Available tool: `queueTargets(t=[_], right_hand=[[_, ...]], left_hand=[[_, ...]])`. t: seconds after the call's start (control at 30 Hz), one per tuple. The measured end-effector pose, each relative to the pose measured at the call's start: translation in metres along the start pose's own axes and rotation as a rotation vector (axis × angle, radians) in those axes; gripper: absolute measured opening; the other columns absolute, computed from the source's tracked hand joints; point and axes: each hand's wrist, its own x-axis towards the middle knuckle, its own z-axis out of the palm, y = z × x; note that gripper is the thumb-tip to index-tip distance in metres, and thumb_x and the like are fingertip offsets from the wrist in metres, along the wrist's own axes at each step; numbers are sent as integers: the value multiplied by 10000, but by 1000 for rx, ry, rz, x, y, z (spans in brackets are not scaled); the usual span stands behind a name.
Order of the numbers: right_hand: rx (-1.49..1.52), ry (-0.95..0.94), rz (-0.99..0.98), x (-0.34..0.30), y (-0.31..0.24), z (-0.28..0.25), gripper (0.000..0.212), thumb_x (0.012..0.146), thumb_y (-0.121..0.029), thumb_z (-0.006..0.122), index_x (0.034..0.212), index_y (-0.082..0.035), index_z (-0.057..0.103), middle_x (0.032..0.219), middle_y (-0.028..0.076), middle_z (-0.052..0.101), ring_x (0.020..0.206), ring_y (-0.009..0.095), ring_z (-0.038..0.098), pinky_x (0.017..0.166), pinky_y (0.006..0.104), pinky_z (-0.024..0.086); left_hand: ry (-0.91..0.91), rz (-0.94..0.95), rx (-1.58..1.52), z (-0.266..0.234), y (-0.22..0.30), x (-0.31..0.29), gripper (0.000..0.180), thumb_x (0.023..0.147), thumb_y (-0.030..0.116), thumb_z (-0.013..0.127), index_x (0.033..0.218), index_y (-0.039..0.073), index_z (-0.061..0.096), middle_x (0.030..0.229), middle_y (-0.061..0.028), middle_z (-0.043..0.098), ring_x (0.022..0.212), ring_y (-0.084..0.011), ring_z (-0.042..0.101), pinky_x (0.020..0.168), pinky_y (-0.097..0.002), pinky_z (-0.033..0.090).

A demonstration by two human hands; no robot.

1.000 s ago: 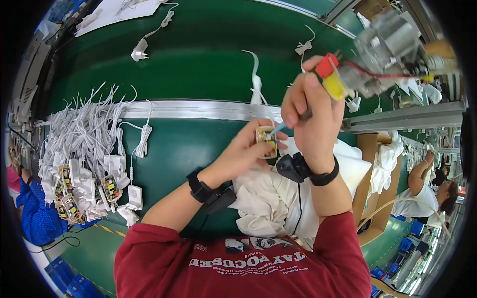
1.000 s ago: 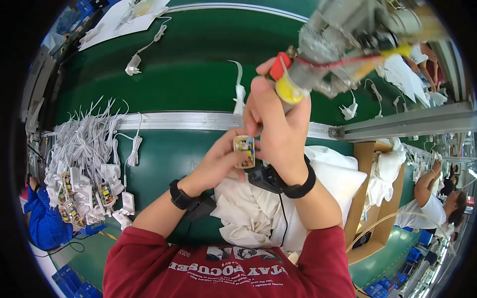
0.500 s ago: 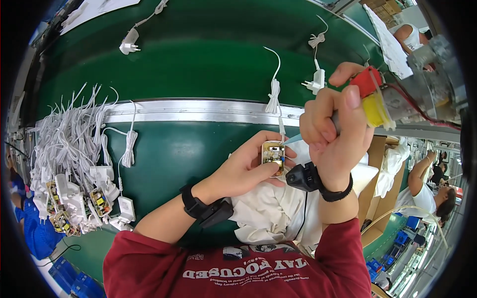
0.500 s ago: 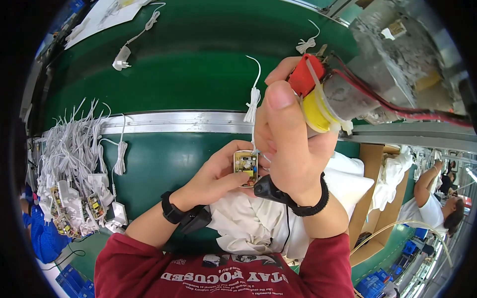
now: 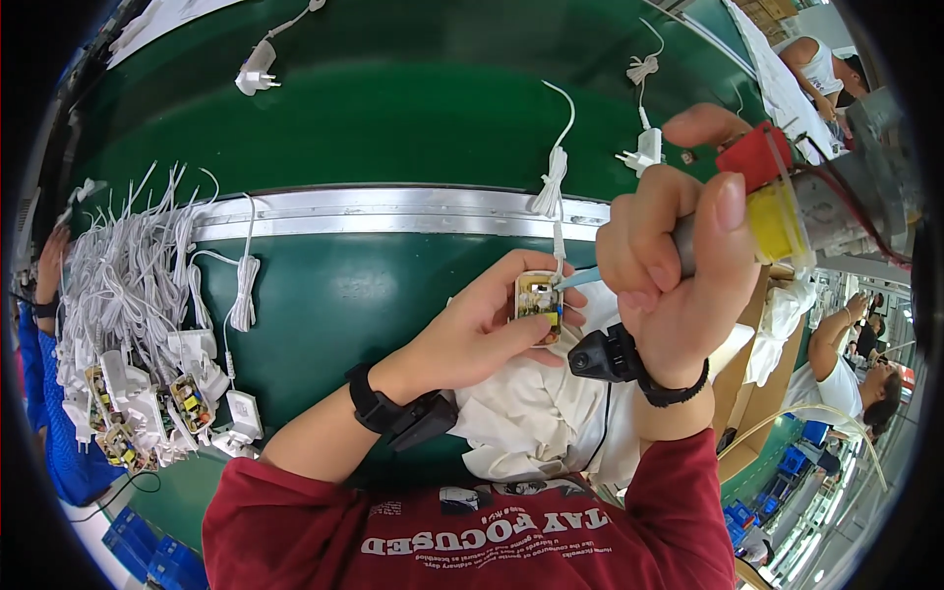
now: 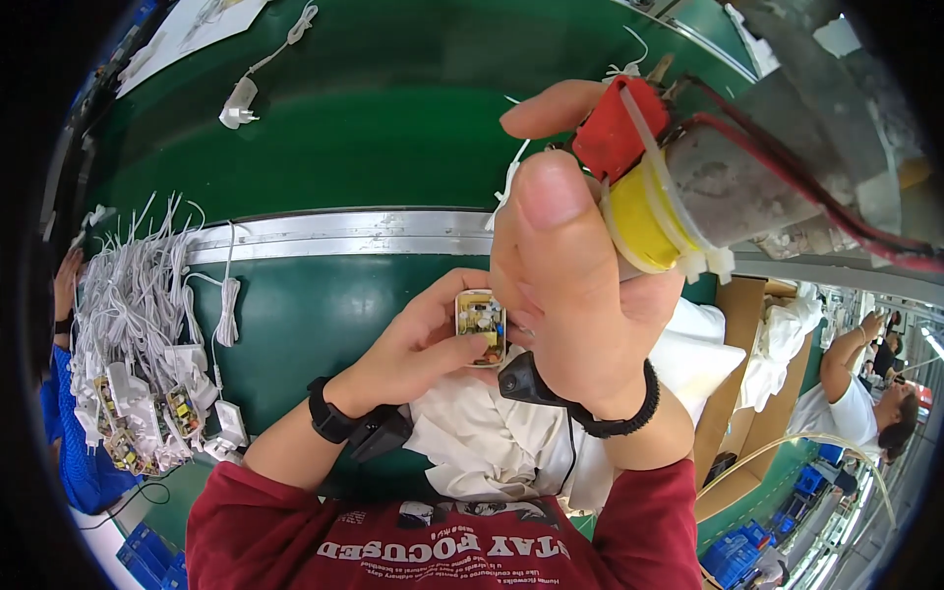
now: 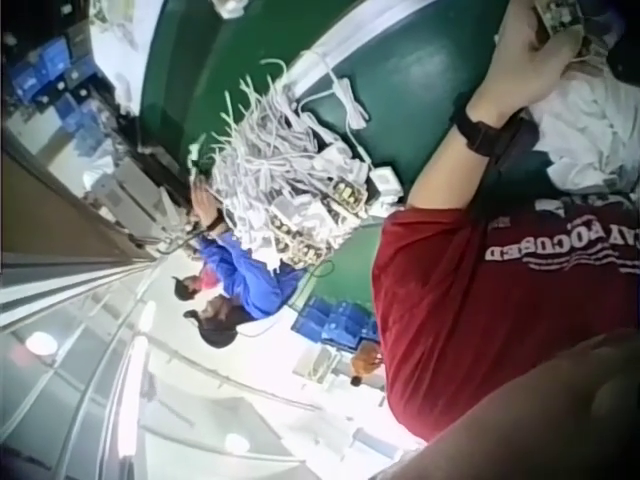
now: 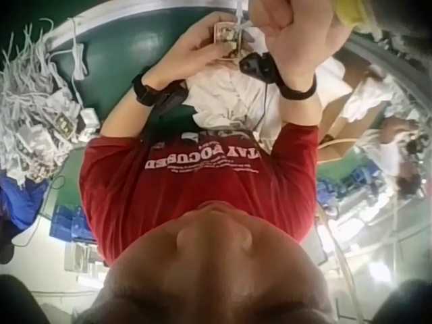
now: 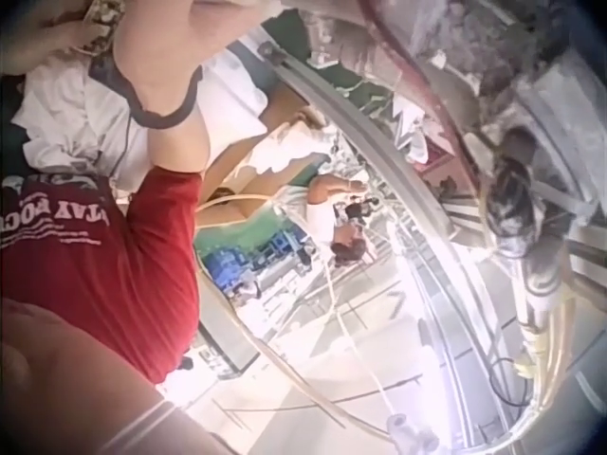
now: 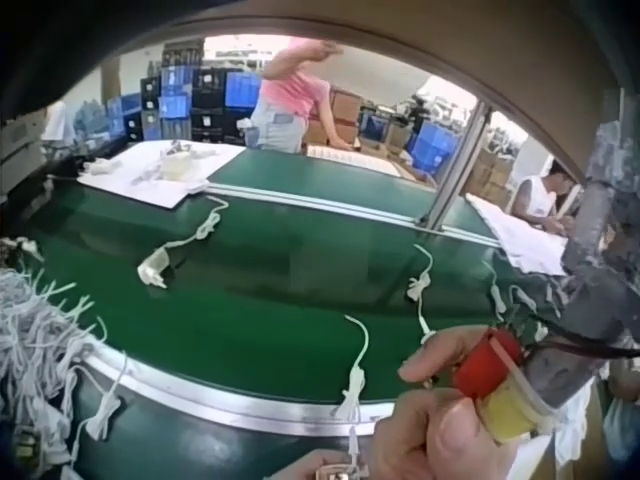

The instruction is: The person picks up a power adapter housing, applies glue to the internal circuit board using a dispenser, and places the finished assembly onto the conveyor belt.

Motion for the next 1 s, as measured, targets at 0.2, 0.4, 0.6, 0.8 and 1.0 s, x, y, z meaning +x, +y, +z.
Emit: queueTargets(t=[0.2,0.4,0.6,0.8,1.0], right_hand=[[82,-81,65,-4,-10,2,313,964,-321,414,1084,-40,348,503,-30,317,370,55,259,353,219,221],[94,-215,55,-4,-6,-5,258,979,-325,383,974,-70,341,493,-28,319,366,53,249,353,225,214],[16,-156,32,-7,-8,1,276,989,-354,351,941,-83,334,471,-32,305,356,51,229,351,229,203],[22,-133,57,-9,-5,-1,299,991,-376,331,961,-79,333,463,-35,303,352,52,225,351,228,198],[-120,-189,12,-7,-8,-4,320,990,-393,332,992,-73,333,471,-33,314,356,55,231,359,230,209]], left_hand=[[140,-3,-130,-6,6,2,401,907,-7,424,1294,67,352,1208,-115,519,1121,-209,538,833,-365,552],[142,52,-177,-4,8,0,387,906,-3,421,1283,67,371,1206,-118,524,1142,-226,535,827,-374,554],[120,68,-179,-7,8,-1,391,907,0,421,1288,68,368,1203,-114,525,1134,-228,541,820,-371,556],[103,60,-184,-8,8,-1,393,910,7,430,1293,69,366,1199,-112,526,1130,-229,544,812,-367,558],[95,53,-203,-8,7,0,389,925,28,420,1305,71,354,1214,-114,514,1150,-232,528,845,-392,544]])
